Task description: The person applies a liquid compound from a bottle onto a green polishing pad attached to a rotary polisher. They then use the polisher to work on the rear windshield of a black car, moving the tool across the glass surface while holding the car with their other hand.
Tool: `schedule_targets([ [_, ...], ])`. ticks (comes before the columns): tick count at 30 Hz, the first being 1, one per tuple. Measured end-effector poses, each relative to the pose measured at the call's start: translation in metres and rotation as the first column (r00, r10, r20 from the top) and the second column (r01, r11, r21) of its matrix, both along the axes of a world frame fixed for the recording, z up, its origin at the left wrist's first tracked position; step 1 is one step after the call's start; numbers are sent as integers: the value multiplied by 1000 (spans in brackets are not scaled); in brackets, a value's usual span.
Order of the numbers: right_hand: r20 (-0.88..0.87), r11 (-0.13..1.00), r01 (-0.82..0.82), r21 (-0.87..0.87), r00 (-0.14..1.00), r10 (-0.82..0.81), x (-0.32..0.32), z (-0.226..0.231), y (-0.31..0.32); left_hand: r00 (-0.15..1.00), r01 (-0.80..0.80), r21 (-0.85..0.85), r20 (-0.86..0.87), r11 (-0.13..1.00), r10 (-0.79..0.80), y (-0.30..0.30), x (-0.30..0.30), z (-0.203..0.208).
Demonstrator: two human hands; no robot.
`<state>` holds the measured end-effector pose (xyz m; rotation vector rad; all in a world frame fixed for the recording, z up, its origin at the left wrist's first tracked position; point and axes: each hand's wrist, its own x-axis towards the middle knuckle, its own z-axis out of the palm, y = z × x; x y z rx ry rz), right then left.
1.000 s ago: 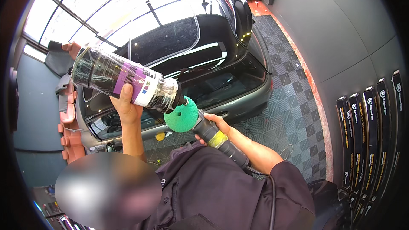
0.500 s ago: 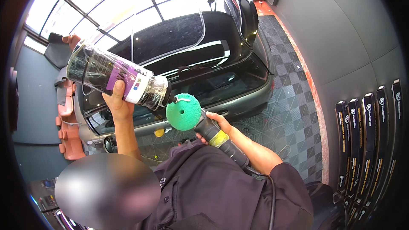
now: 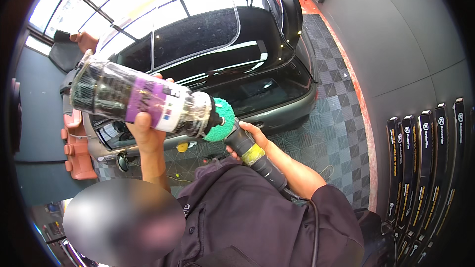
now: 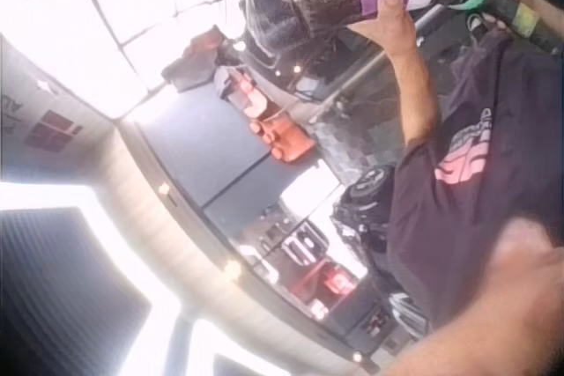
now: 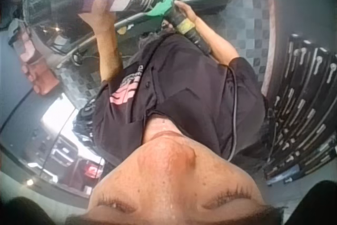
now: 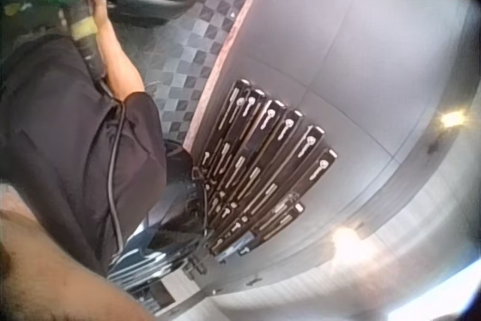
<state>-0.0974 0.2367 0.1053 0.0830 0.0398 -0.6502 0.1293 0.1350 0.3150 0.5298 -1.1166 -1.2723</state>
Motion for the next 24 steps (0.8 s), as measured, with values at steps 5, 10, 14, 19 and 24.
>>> schedule_targets([
  [5, 10, 1000, 18, 14, 1000, -19, 1, -6, 5, 991, -75, 8, 112, 997, 73, 6, -1, -9],
  [10, 23, 999, 40, 9, 999, -40, 4, -7, 8, 981, -103, -22, 163, 994, 105, 13, 15, -9],
  [14, 36, 999, 37, 13, 999, -37, 3, -5, 11, 978, -115, 12, 179, 993, 111, 19, 26, -8],
  [19, 26, 1000, 28, 8, 999, -28, 0, -2, 10, 963, -172, -15, 209, 985, 172, 17, 37, -7],
  [24, -12, 999, 35, -18, 999, -35, -1, 0, 9, 946, -225, -64, 224, 972, 234, 8, 47, -8],
])
